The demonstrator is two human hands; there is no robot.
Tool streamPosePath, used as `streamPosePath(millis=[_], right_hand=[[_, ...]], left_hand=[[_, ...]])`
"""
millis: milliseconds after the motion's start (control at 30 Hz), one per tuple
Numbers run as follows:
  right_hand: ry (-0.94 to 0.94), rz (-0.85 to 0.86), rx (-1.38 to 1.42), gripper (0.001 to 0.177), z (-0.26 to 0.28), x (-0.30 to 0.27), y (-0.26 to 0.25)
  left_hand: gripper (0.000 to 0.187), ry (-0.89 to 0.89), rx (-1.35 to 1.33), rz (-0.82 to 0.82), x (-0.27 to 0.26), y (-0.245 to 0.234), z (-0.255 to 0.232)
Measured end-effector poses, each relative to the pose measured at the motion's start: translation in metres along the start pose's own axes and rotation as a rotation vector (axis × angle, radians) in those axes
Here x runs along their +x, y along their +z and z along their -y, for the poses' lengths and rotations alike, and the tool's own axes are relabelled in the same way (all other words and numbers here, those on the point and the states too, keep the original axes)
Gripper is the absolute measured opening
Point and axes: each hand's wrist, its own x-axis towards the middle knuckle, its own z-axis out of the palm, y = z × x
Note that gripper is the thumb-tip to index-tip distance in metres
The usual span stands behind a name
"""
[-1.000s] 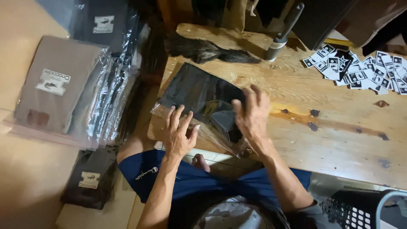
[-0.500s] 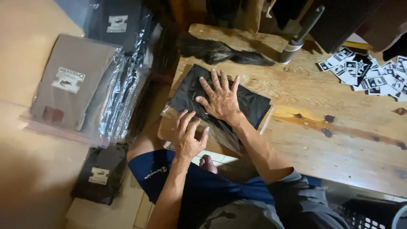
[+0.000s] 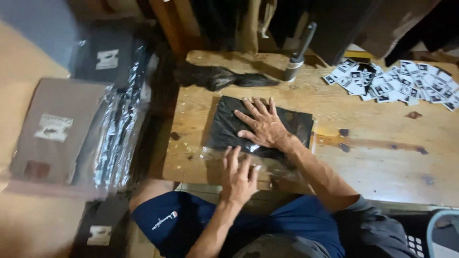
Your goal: Using a lint roller to clean black pants, folding them, and placing them into a plastic packaging bag.
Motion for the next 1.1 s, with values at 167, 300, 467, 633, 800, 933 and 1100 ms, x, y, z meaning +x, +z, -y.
streamPosePath(millis=[167, 300, 467, 633, 800, 933, 1100], right_hand=[[-0.025, 0.092, -0.050, 0.083, -0.034, -0.031, -0.029], [0.137, 0.040, -0.016, 0.085, -0.044, -0.056, -0.061], [0.420, 0.094, -0.088, 0.087, -0.057, -0.095, -0.044], [0.475, 0.134, -0.041, 0.087, -0.057, -0.102, -0.046], [0.488, 0.109, 0.019, 0.087, -0.053, -0.103, -0.051], [0.469, 0.119, 0.043, 0.088, -0.056, -0.104, -0.049], [0.497, 0.017, -0.003, 0.084, -0.043, -0.089, -0.051]], left_hand=[[0.035, -0.007, 0.027, 0.076, 0.003, 0.020, -0.019], [0.030, -0.080, 0.081, 0.008, 0.046, 0.014, 0.015], [0.041, 0.112, -0.035, 0.172, 0.106, 0.027, 0.063], [0.068, -0.033, 0.115, 0.801, 0.133, 0.048, 0.079], [0.075, 0.026, 0.214, 0.820, 0.134, 0.036, 0.073], [0.077, 0.017, 0.233, 0.867, 0.137, 0.029, 0.065], [0.074, 0.050, 0.247, 0.865, 0.145, 0.034, 0.055]])
